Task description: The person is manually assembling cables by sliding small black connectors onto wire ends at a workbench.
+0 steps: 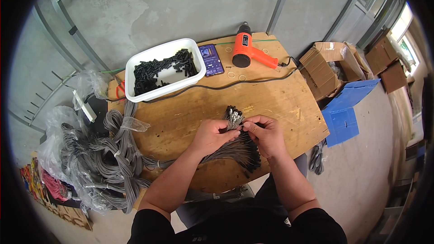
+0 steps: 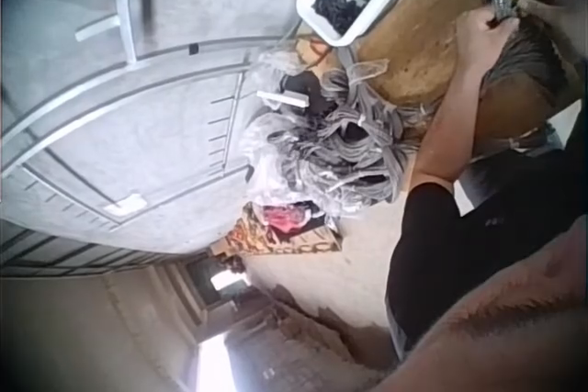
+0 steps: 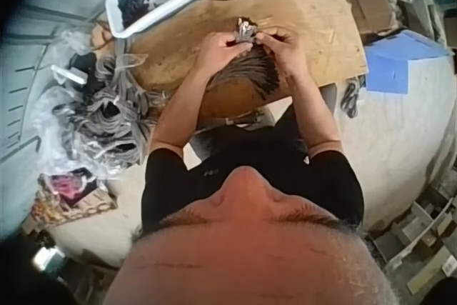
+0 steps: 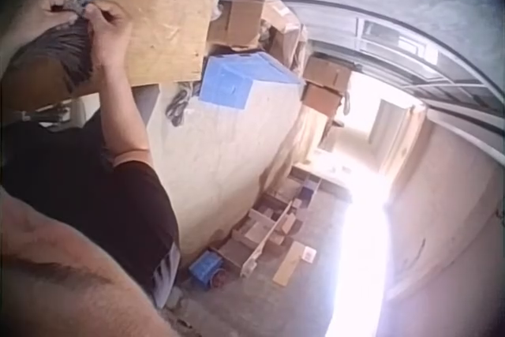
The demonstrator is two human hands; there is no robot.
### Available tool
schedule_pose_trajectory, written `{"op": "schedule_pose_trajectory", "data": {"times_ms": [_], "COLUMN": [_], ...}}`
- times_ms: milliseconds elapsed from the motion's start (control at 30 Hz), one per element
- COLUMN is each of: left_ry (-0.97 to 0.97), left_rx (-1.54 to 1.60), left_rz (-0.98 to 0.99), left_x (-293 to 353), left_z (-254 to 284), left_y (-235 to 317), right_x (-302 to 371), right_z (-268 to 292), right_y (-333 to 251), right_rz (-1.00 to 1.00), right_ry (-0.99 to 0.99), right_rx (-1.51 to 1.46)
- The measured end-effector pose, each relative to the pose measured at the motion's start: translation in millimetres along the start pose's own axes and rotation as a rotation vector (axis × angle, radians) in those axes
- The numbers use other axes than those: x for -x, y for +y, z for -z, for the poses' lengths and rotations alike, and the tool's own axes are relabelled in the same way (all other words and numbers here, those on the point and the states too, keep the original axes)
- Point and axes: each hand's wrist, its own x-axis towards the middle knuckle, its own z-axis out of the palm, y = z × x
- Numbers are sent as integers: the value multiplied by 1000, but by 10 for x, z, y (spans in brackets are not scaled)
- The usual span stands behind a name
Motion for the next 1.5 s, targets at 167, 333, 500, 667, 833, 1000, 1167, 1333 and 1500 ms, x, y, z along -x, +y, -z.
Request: {"op": "schedule_pose_trajectory", "data": {"times_ms": [167, 333, 500, 667, 833, 1000, 1167, 1333, 1500], "left_ry": [31, 82, 80, 94, 107, 82, 68, 78, 56], "left_rx": [26, -102, -138, -189, -104, -17, -17, 89, 251], "left_rz": [-13, 12, 7, -39, -18, 28, 34, 44, 67], "left_x": [-15, 5, 7, 7, 4, -14, -20, -11, -8], "left_z": [32, -18, -19, -9, 30, 31, 39, 26, 37], "left_y": [-23, 32, 40, 8, -62, -51, -73, -53, -14], "right_x": [13, 53, 51, 50, -28, -132, -85, -85, -53], "right_z": [49, -38, -25, -51, 79, 262, 219, 238, 215], "right_y": [17, 15, 89, 68, -3, 72, 81, 81, 83], "right_rz": [58, 225, 284, 242, -178, -218, -190, -169, -134], "right_ry": [2, 96, 89, 69, -53, -69, -22, -58, -104], "right_rx": [167, 432, 467, 428, -377, -637, -545, -487, -359]}}
